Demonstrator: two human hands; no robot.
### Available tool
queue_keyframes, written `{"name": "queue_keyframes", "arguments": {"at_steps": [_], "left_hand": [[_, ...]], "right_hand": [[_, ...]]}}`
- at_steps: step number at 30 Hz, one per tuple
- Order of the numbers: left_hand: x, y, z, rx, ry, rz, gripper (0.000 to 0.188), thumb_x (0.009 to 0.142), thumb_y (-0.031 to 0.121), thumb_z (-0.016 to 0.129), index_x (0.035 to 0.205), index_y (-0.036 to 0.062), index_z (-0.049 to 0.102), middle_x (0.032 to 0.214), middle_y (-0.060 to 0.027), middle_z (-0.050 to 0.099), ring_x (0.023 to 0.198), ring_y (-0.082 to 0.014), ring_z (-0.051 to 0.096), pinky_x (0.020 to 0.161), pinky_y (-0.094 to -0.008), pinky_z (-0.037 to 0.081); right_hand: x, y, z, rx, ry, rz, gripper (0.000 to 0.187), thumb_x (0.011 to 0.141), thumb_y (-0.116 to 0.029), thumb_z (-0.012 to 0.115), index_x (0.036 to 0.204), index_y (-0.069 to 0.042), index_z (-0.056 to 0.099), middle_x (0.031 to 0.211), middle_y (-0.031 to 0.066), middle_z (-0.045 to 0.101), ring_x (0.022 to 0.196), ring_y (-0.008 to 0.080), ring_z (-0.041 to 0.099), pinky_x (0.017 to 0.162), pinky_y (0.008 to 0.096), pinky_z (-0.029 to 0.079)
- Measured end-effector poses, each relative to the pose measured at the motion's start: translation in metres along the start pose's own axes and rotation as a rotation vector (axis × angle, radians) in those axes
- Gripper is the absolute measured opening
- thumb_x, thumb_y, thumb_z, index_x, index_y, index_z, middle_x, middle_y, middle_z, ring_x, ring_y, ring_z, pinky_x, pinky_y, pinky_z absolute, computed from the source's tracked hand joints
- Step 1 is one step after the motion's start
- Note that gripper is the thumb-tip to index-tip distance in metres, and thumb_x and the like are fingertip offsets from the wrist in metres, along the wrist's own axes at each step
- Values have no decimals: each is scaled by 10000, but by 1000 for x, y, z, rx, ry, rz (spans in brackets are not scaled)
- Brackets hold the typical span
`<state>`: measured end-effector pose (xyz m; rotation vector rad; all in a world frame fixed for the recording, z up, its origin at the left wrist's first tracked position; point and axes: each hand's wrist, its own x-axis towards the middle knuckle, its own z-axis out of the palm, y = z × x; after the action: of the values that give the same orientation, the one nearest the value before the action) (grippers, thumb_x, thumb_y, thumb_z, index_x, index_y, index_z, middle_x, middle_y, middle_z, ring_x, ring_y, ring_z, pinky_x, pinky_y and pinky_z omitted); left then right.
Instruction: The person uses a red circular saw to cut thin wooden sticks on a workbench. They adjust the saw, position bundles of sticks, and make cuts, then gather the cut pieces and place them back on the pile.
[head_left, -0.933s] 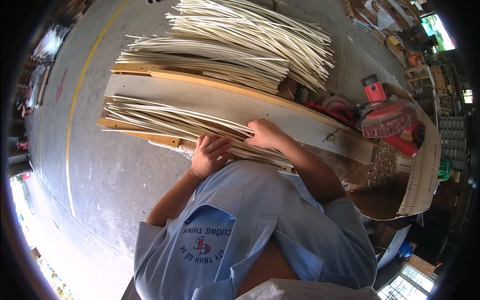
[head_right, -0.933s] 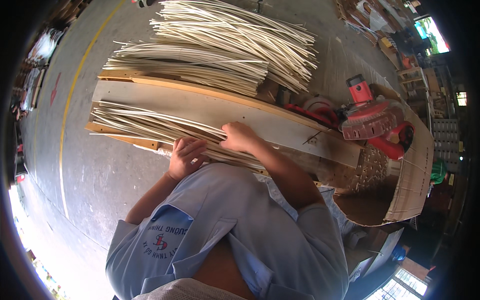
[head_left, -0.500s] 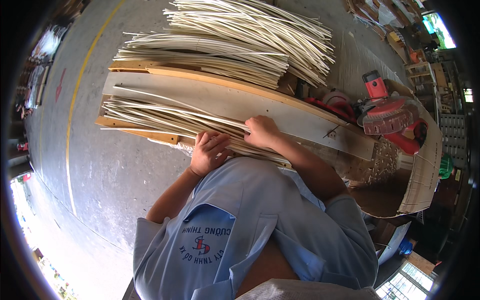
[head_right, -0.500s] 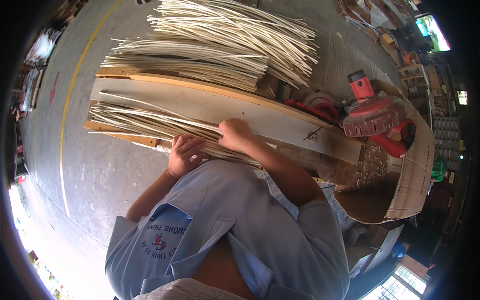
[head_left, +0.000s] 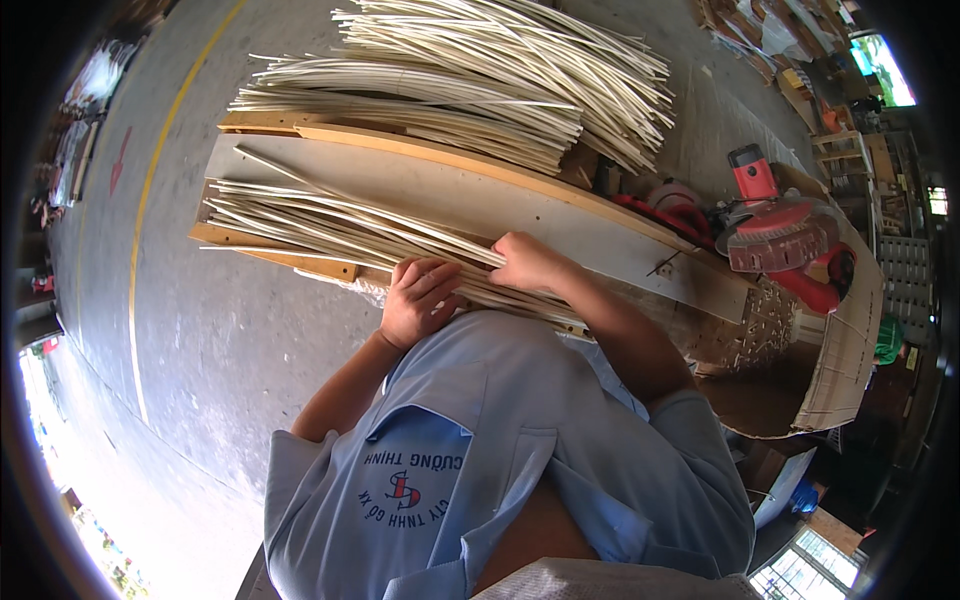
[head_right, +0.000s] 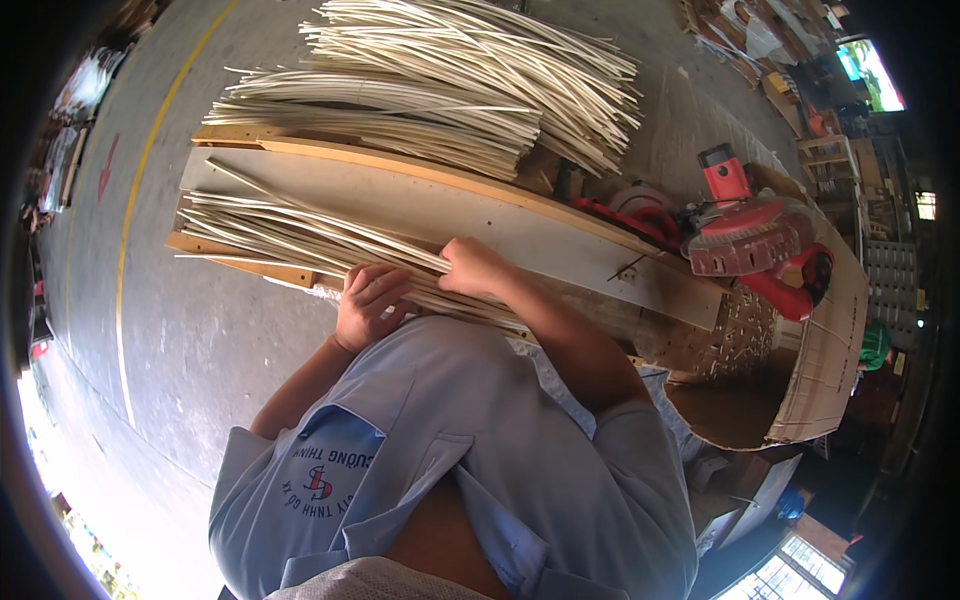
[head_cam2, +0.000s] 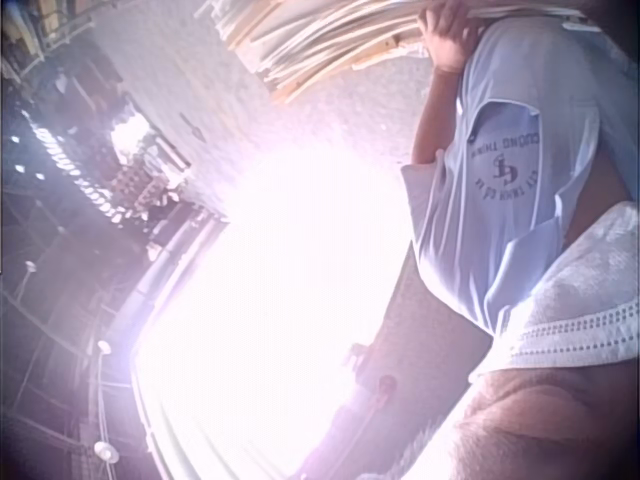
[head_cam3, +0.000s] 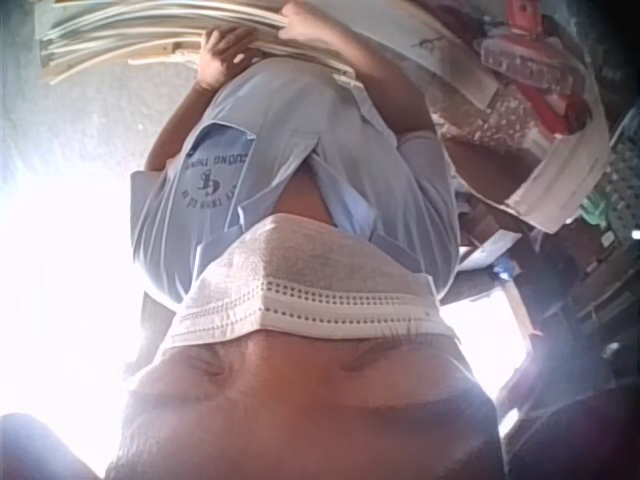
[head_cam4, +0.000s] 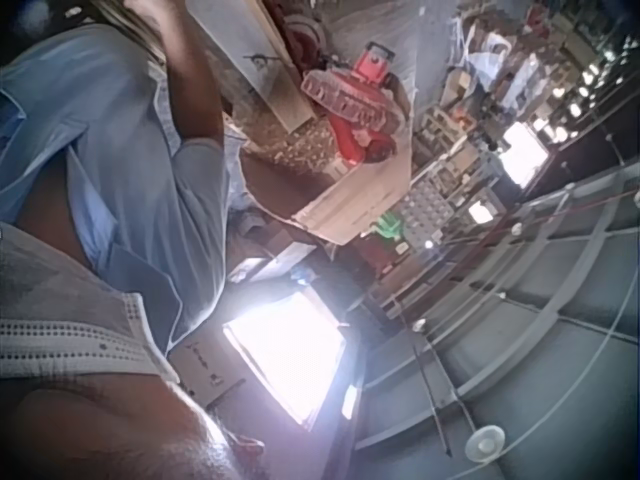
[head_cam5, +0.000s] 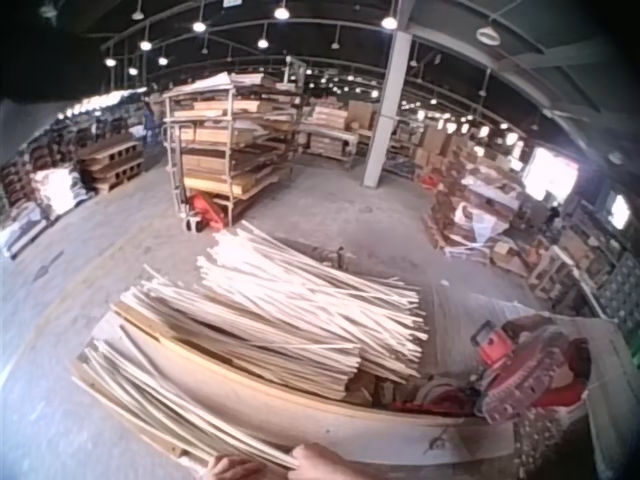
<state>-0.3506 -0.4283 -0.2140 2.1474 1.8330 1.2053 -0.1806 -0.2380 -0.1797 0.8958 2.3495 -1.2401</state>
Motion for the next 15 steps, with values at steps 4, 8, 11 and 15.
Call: {"name": "queue_keyframes", "arguments": {"at_steps": [4, 8, 11, 15], "left_hand": [[0, 0, 0, -8, -3, -3, 323, 700, 105, 833, 1014, 97, 761, 1238, -20, 736, 1124, -248, 659, 968, -448, 492], [-2, -1, 1, 2, 3, 6, 327, 700, 98, 826, 1021, 97, 763, 1244, -15, 735, 1126, -252, 652, 975, -448, 491], [-3, -2, 2, 12, 7, 7, 332, 698, 93, 823, 1025, 100, 765, 1241, -10, 735, 1129, -254, 646, 978, -450, 490], [-3, -1, 2, 21, 1, 7, 334, 696, 94, 824, 1026, 104, 768, 1241, -16, 731, 1131, -256, 643, 985, -453, 490]], "right_hand": [[2, 1, -7, 2, -26, 32, 293, 760, -188, 782, 966, 18, 756, 871, 237, 730, 828, 367, 719, 791, 449, 550], [5, 3, -9, -13, -50, 17, 342, 740, -218, 819, 984, 14, 762, 883, 240, 732, 830, 362, 719, 789, 443, 552], [4, 6, -10, 63, -119, -50, 355, 721, -216, 818, 978, 22, 759, 882, 242, 732, 830, 360, 718, 787, 440, 553], [7, 7, -9, 5, -114, -7, 353, 714, -209, 817, 968, 28, 756, 876, 241, 733, 824, 357, 719, 782, 438, 551]]}}
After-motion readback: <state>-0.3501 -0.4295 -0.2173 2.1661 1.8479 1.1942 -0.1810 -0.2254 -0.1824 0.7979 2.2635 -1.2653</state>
